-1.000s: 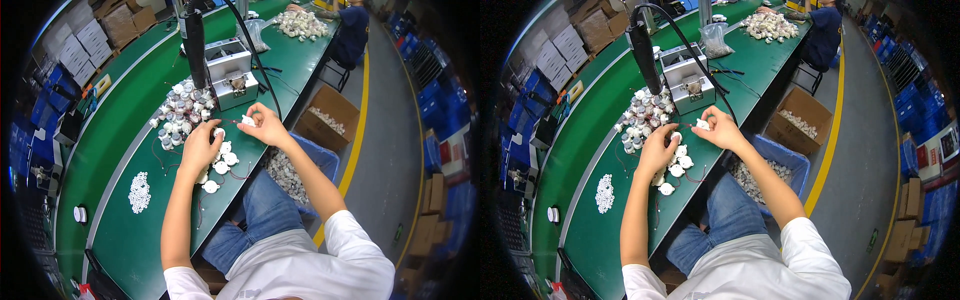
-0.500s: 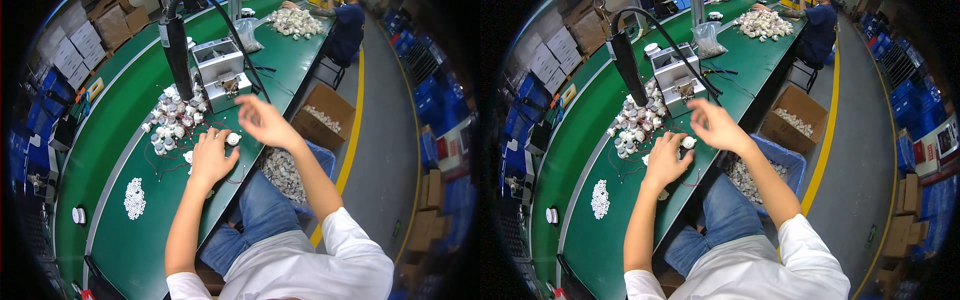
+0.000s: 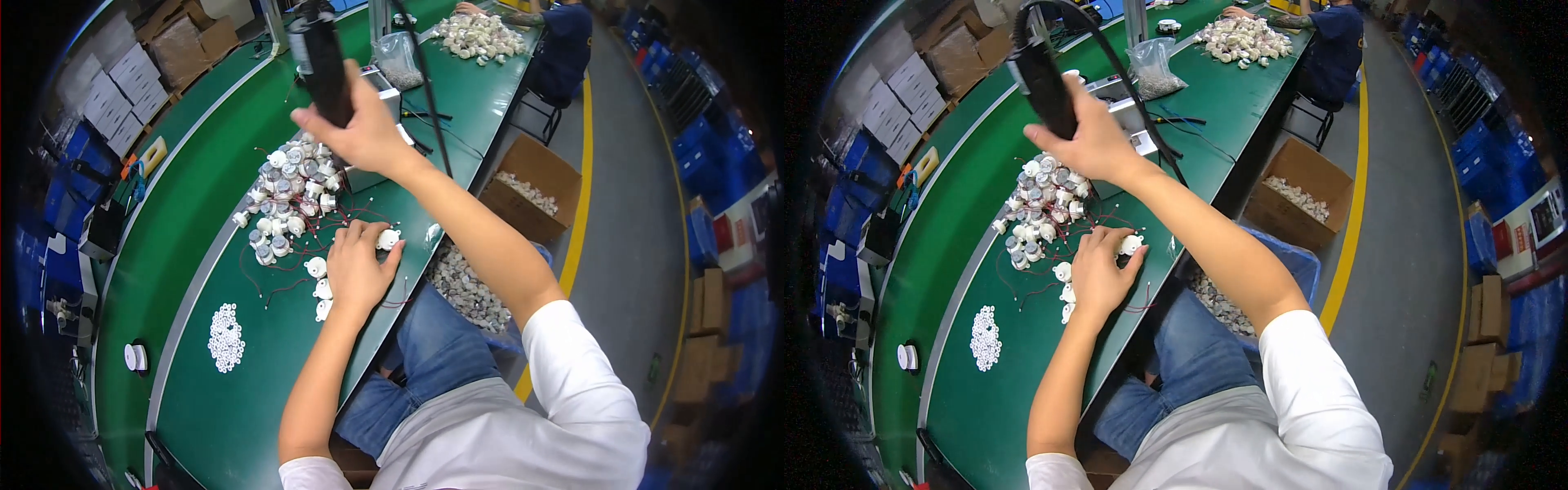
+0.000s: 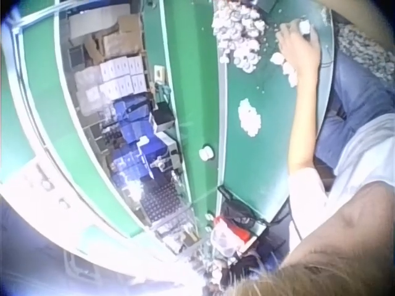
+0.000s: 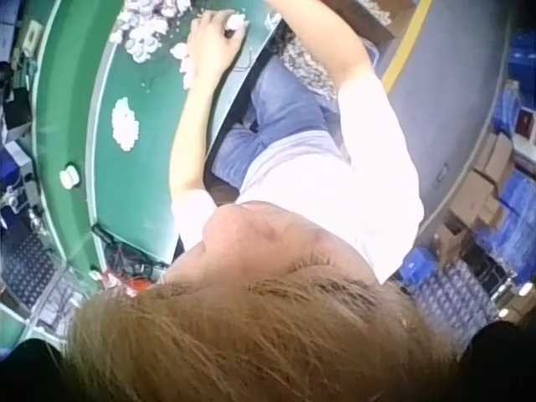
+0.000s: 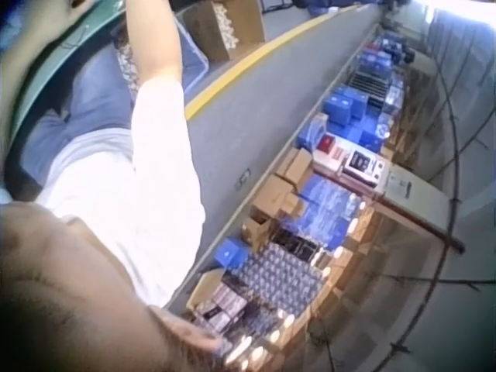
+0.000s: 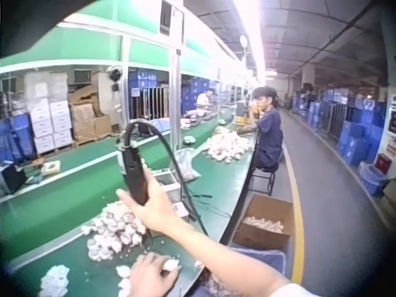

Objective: Assembling small electronic modules by using an electric screwdriver to attach plastic components.

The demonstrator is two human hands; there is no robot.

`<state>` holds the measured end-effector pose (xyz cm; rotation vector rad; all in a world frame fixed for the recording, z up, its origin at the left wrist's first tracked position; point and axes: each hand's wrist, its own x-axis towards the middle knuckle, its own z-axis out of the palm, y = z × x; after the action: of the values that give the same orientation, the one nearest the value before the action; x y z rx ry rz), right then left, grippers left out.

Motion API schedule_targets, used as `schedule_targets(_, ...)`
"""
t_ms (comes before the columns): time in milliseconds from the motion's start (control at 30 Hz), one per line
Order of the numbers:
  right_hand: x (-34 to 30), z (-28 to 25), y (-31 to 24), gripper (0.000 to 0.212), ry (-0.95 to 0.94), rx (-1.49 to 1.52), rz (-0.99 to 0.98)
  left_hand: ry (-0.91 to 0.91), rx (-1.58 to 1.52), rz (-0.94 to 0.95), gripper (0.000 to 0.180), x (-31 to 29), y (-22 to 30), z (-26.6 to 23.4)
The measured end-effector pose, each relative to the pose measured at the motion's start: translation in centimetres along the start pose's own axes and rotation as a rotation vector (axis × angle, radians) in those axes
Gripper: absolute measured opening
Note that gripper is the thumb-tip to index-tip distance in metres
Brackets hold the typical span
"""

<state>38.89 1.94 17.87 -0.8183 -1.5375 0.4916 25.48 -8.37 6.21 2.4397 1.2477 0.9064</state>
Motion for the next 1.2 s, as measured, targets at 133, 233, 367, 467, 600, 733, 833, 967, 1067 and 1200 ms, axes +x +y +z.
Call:
schedule_targets(133,0.7,-2.9,-0.1,0.039,0.216,0.162,-0.104,-0.003,0.001,-0.034,0.033,0.2,0.3,-0.1)
schedule_targets(233,1.3,-3.7,1.4,0.040,0.261,0.082,-0.123,0.019,-0.009,-0.035,0.033,0.2,0.3,-0.1)
schedule_targets(367,1.5,-3.3,3.7,0.040,0.236,0.046,-0.103,0.033,-0.025,-0.049,0.032,0.3,0.5,-0.4)
schedule_targets(467,1.1,-3.4,4.8,0.040,0.196,0.035,-0.082,0.036,-0.033,-0.049,0.033,0.3,0.3,0.0)
schedule_targets(600,0.9,-3.3,4.8,0.041,0.204,-0.013,-0.084,0.038,-0.035,-0.055,0.033,0.3,0.3,-0.1)
schedule_targets(733,-1.3,-2.8,2.5,0.042,0.171,0.046,0.020,0.033,-0.028,-0.072,0.033,0.3,0.1,-0.1)
schedule_targets(833,-4.2,-2.5,-0.1,0.051,0.097,0.120,0.069,0.055,-0.050,-0.062,0.034,0.3,-0.1,0.0)
schedule_targets(967,-7.8,-1.4,-1.6,0.058,0.019,0.233,0.111,0.029,-0.053,-0.072,0.036,0.3,-0.1,0.1)
schedule_targets(1067,-8.9,-1.2,-1.3,0.058,0.005,0.239,0.115,0.029,-0.035,-0.071,0.037,0.2,-0.2,0.1)
schedule_targets(1200,-9.9,-1.0,-0.5,0.053,0.045,0.203,0.093,0.005,-0.005,-0.082,0.037,0.3,0.1,0.0)
